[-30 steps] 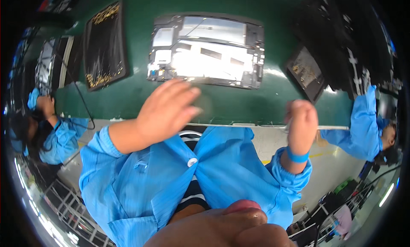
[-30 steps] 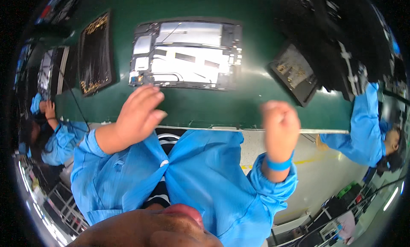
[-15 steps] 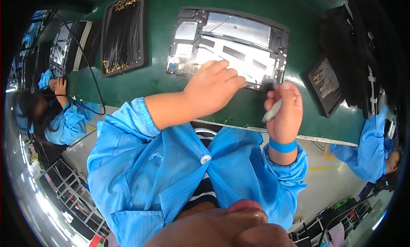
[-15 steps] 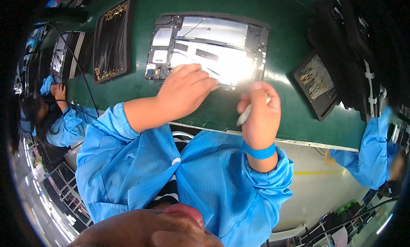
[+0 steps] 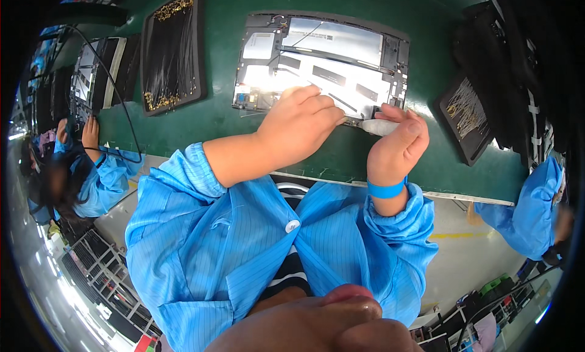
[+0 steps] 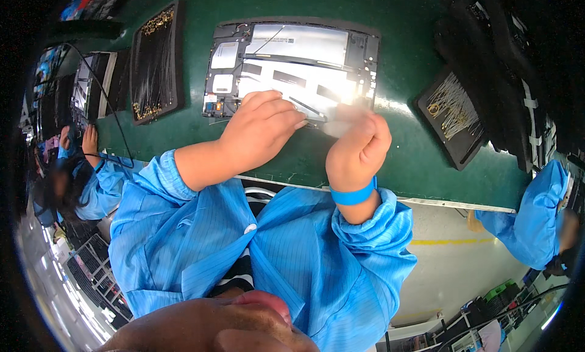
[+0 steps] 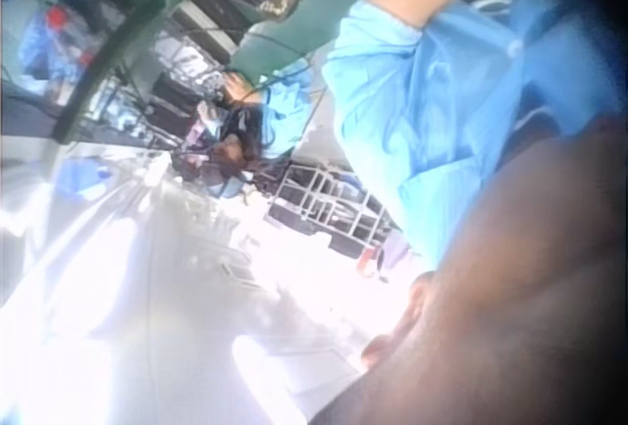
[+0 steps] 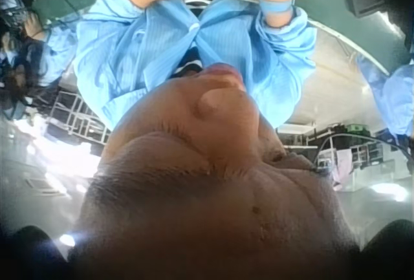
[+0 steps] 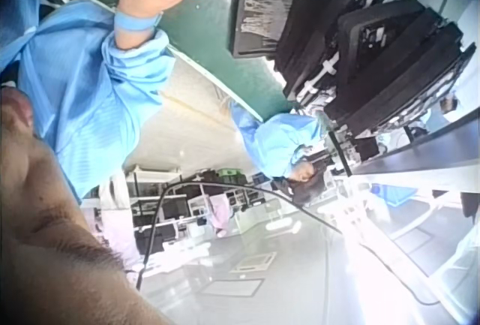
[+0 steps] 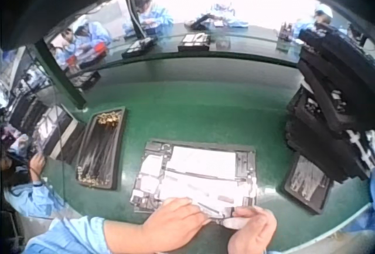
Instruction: Assembling or repairing tablet screen assemblies and internal components at a factory workbench.
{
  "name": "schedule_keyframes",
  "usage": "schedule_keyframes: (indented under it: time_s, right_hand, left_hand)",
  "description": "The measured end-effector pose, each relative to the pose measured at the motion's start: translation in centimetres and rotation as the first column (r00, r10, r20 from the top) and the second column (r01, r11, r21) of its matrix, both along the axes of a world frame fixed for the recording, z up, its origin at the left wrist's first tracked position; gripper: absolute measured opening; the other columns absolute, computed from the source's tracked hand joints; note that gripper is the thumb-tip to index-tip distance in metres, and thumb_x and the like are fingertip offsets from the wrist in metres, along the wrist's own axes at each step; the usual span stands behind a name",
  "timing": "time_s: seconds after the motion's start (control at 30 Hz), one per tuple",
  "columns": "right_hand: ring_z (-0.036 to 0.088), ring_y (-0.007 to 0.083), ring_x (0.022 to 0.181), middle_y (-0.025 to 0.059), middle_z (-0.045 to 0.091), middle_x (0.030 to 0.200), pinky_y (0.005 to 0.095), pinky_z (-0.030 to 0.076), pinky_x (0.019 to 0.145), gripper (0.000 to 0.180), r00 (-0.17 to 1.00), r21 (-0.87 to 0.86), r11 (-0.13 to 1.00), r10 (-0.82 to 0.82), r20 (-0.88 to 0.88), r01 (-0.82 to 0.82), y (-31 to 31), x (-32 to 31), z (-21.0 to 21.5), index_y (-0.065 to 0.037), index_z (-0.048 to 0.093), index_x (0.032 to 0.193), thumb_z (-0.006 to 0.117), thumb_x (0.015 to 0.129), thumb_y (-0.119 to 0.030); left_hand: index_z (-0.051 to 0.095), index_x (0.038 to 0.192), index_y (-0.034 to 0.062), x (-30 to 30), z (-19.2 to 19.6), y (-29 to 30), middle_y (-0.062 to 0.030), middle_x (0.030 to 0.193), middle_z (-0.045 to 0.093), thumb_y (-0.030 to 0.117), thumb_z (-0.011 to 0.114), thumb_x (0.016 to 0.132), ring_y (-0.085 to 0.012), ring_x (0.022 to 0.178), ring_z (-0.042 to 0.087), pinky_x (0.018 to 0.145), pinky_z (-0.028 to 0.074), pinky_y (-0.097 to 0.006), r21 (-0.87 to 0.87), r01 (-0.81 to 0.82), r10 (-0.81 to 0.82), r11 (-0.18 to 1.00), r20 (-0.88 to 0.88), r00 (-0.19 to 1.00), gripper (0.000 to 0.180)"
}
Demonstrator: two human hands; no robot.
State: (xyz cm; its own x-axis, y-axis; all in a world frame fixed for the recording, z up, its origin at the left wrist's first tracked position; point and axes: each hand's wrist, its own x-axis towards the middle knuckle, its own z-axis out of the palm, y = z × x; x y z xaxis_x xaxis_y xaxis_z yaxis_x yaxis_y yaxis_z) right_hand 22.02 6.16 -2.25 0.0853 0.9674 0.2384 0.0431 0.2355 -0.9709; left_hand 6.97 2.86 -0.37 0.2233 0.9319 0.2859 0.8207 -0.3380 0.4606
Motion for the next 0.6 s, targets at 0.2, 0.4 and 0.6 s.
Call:
schedule_keyframes:
  time_s: [0.2,0.4,0.6]
  right_hand:
    - [0.052,0.0128,0.065,0.0103,0.056,0.076,0.0236,0.042,0.061,0.029,1.0,0.008,1.0,0.025,-0.002,-0.025,0.37,-0.16,0.54,0.003,0.046,0.088,0.032,0.088,-0.021]
    - [0.053,0.0132,0.064,0.0103,0.056,0.075,0.0237,0.042,0.06,0.032,1.0,-0.004,1.0,0.013,-0.028,-0.013,0.25,-0.26,0.63,0.004,0.047,0.087,0.032,0.089,-0.025]
    - [0.052,0.0134,0.067,0.0097,0.056,0.075,0.0248,0.042,0.06,0.027,0.999,0.006,1.0,0.01,0.042,-0.01,0.36,-0.05,0.18,0.002,0.05,0.083,0.032,0.088,-0.018]
  left_hand:
    - [0.059,0.082,0.0086,-0.06,0.05,-0.01,-0.0039,0.083,0.056,0.01,0.062,0.065,-0.0247,0.087,0.048,0.076,0.036,-0.035,0.003,-0.001,0.001,1.0,0.013,1.0,0.018]
    - [0.059,0.083,0.0086,0.03,0.0,-0.08,-0.0042,0.084,0.055,0.01,0.061,0.065,-0.025,0.087,0.048,0.076,0.036,-0.035,-0.006,0.001,-0.001,1.0,0.017,1.0,0.019]
    - [0.059,0.083,0.0083,-0.02,-0.06,-0.03,-0.0041,0.084,0.055,0.01,0.061,0.064,-0.0248,0.087,0.047,0.075,0.036,-0.034,-0.005,0.01,-0.01,1.0,0.009,1.0,0.019]
